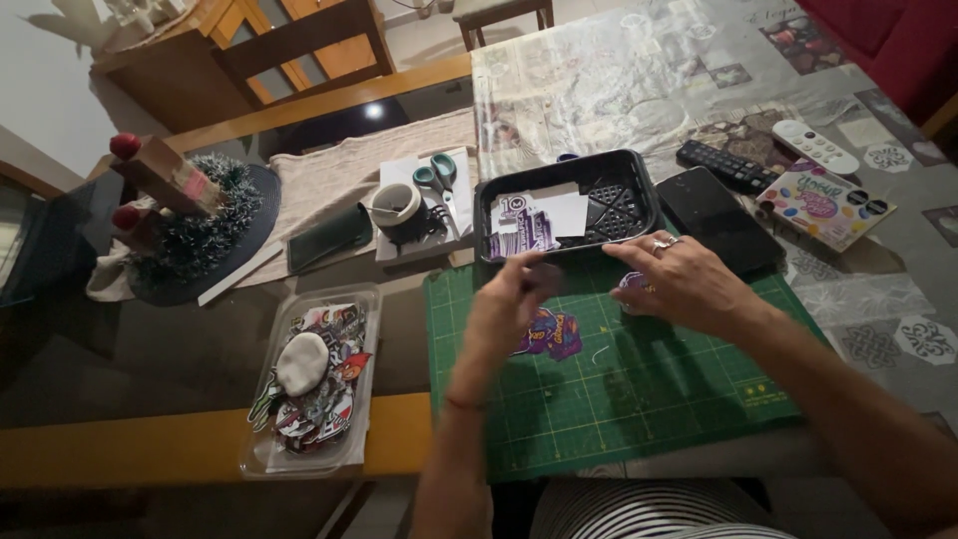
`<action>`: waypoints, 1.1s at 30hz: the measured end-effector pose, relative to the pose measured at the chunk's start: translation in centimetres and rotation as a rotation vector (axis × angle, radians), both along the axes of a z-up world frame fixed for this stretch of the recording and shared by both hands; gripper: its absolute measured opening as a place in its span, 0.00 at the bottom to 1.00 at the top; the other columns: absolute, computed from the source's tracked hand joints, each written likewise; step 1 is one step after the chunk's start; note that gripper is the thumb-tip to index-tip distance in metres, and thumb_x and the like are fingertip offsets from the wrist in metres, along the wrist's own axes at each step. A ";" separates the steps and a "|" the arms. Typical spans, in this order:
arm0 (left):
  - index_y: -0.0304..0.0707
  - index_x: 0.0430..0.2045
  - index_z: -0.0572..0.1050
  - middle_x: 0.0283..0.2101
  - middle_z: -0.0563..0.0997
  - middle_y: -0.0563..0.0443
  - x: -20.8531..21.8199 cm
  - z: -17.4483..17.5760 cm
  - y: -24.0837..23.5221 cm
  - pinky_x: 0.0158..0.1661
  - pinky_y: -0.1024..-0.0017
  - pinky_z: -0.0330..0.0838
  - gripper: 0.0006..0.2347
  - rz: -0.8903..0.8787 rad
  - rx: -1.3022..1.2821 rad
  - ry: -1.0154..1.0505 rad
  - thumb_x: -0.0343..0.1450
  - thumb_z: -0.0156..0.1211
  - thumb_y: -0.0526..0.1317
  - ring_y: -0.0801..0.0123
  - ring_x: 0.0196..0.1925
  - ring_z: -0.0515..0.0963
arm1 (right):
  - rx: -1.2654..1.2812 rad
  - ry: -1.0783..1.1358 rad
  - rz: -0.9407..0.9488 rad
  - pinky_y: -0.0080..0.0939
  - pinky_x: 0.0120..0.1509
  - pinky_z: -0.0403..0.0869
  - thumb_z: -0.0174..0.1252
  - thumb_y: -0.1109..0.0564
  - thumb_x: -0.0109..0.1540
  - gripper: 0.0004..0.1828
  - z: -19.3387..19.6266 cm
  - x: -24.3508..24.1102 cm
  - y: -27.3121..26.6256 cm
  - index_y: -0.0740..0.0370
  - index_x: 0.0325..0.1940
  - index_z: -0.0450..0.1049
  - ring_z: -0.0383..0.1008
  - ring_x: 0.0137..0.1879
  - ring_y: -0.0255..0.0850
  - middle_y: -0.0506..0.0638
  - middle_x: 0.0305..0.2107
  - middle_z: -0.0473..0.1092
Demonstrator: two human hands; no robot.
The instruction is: Peeling decorative stickers from a backing sheet and applying them to a green cutting mat on a table.
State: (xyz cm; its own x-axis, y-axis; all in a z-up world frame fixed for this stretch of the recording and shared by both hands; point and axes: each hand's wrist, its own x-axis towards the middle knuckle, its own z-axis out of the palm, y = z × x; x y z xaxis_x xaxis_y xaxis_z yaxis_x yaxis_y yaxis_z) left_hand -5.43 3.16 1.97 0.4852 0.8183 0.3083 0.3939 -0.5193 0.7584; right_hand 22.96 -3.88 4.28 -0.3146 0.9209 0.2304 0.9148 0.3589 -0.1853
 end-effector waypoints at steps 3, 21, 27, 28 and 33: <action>0.52 0.69 0.70 0.40 0.88 0.39 2.2 -2.1 -0.9 0.43 0.50 0.83 0.26 -0.049 0.081 -0.081 0.73 0.71 0.40 0.41 0.42 0.89 | 0.191 0.109 0.077 0.61 0.51 0.76 0.67 0.42 0.64 0.35 -1.5 0.1 0.3 0.53 0.73 0.72 0.80 0.53 0.58 0.59 0.47 0.78; 0.54 0.56 0.81 0.34 0.87 0.56 3.8 -2.1 -1.8 0.33 0.64 0.82 0.14 -0.079 0.462 -0.052 0.76 0.67 0.44 0.59 0.31 0.86 | 0.364 0.212 0.147 0.48 0.42 0.78 0.64 0.47 0.67 0.06 -2.3 -0.1 0.6 0.47 0.44 0.77 0.80 0.41 0.46 0.41 0.31 0.77; 0.49 0.40 0.82 0.32 0.84 0.60 3.4 -2.6 -1.5 0.30 0.63 0.80 0.06 -0.104 0.354 0.000 0.78 0.65 0.46 0.59 0.31 0.86 | 0.281 0.404 0.085 0.46 0.40 0.80 0.66 0.50 0.67 0.06 -1.6 -0.1 0.1 0.51 0.45 0.82 0.82 0.37 0.46 0.48 0.31 0.80; 0.49 0.38 0.83 0.31 0.84 0.60 3.3 -2.6 -1.3 0.30 0.65 0.80 0.05 -0.096 0.319 -0.015 0.77 0.67 0.45 0.61 0.30 0.86 | 0.258 0.418 0.077 0.46 0.41 0.80 0.65 0.51 0.68 0.07 -1.3 -0.2 0.0 0.53 0.46 0.82 0.83 0.38 0.47 0.49 0.31 0.80; 0.46 0.37 0.81 0.33 0.84 0.56 3.1 -2.7 -1.2 0.31 0.66 0.81 0.03 -0.124 0.311 -0.051 0.78 0.65 0.41 0.58 0.33 0.86 | 0.250 0.420 0.102 0.50 0.42 0.79 0.66 0.51 0.67 0.08 -1.2 -0.1 -0.1 0.53 0.48 0.82 0.82 0.39 0.49 0.47 0.31 0.81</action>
State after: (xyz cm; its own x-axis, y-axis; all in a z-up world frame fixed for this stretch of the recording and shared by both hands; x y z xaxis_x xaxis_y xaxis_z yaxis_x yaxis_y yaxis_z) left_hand -2.37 1.99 -0.74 0.5524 0.6172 0.5603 0.2790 -0.7703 0.5734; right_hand 22.88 -3.98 3.05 -0.2329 0.7907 0.5661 0.7376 0.5230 -0.4271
